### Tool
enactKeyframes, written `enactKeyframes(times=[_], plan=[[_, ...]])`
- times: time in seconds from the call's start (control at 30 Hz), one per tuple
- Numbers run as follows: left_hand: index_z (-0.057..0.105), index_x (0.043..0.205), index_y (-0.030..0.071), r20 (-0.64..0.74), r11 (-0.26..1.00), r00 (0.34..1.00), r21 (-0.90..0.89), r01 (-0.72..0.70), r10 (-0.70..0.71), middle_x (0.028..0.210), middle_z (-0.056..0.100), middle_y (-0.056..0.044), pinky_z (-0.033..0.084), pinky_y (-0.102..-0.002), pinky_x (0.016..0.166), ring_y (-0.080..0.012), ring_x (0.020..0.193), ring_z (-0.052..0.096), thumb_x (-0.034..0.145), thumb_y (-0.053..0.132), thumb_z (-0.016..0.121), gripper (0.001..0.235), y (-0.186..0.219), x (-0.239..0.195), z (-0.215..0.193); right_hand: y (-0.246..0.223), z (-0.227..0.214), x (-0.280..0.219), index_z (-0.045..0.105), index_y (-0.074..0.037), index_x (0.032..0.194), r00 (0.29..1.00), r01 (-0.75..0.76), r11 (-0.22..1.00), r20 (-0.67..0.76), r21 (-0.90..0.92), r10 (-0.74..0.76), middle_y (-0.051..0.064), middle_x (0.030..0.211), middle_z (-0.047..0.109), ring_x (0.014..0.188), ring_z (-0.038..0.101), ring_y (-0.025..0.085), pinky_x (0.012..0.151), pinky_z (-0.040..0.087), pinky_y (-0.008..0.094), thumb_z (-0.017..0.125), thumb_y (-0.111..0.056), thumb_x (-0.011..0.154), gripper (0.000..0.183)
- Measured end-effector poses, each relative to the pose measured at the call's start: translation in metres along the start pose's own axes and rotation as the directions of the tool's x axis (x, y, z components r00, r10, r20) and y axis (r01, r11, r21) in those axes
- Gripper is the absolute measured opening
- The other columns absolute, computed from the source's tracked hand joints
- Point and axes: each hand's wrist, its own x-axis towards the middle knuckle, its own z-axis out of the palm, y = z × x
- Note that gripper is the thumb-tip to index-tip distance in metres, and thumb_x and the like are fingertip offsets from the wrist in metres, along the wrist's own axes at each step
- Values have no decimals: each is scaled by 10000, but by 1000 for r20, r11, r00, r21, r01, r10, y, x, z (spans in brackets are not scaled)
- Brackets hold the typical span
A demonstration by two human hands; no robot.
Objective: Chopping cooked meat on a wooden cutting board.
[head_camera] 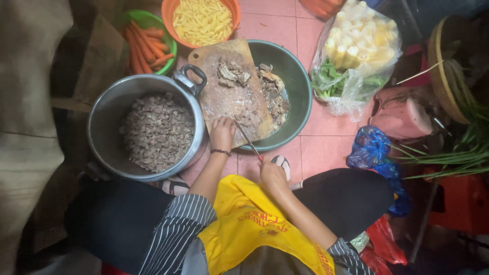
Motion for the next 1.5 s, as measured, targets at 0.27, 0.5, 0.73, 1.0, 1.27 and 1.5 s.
enactKeyframes(times=[0.27, 0.5, 0.73, 1.0, 1.27, 1.5], plan=[[689, 976, 68, 21, 1000, 999, 5, 29, -29, 1102, 655, -127, 508, -441, 927, -347, 1064, 596, 813, 125, 756, 186, -3, 5, 9, -9, 33, 37, 472, 34, 1200, 995, 89, 985, -51, 149, -82, 352, 905, 690, 895, 672, 527, 767, 511, 612, 473, -227, 1044, 304], [689, 1014, 69, -49, 980, 993, -174, 98, -108, 1050, 627, -176, 498, -478, 870, -391, 1001, 601, 773, 43, 745, 249, -11, -12, -4, 19, 36, 9, 498, -22, 1197, 1000, 8, 992, 26, 128, -12, 319, 885, 690, 862, 675, 520, 752, 513, 609, 494, -317, 1033, 337], [637, 942, 56, -133, 969, 982, -227, 101, -133, 974, 642, -169, 503, -495, 829, -401, 956, 619, 822, 0, 710, 151, -25, -19, 10, -18, -22, -17, 508, -49, 1153, 997, 75, 997, -27, 26, -74, 289, 801, 703, 796, 689, 497, 707, 502, 606, 482, -338, 1033, 315], [632, 862, 45, -137, 985, 984, -142, 97, -117, 927, 647, -181, 513, -502, 819, -408, 927, 624, 833, 9, 686, 71, -37, -13, 26, 4, 29, 19, 527, -44, 1129, 982, 188, 975, -57, 119, -183, 308, 916, 706, 890, 685, 503, 754, 510, 603, 519, -263, 1024, 244], [621, 1013, 18, -122, 988, 981, -71, 140, -148, 1035, 648, -239, 510, -510, 882, -443, 1004, 619, 857, 44, 670, 165, -42, -14, 36, 26, 49, 42, 538, -7, 1220, 977, 204, 957, 15, 208, -211, 324, 967, 685, 914, 664, 515, 783, 518, 589, 555, -276, 1010, 342], [565, 1307, 33, -10, 984, 993, 131, 121, -121, 1270, 554, -286, 481, -549, 938, -464, 1140, 537, 855, 357, 694, 571, 34, 18, 8, 108, -58, 25, 561, -62, 1320, 959, 228, 939, -225, 257, -171, 330, 1049, 686, 987, 679, 508, 824, 534, 558, 511, -313, 1054, 369]])
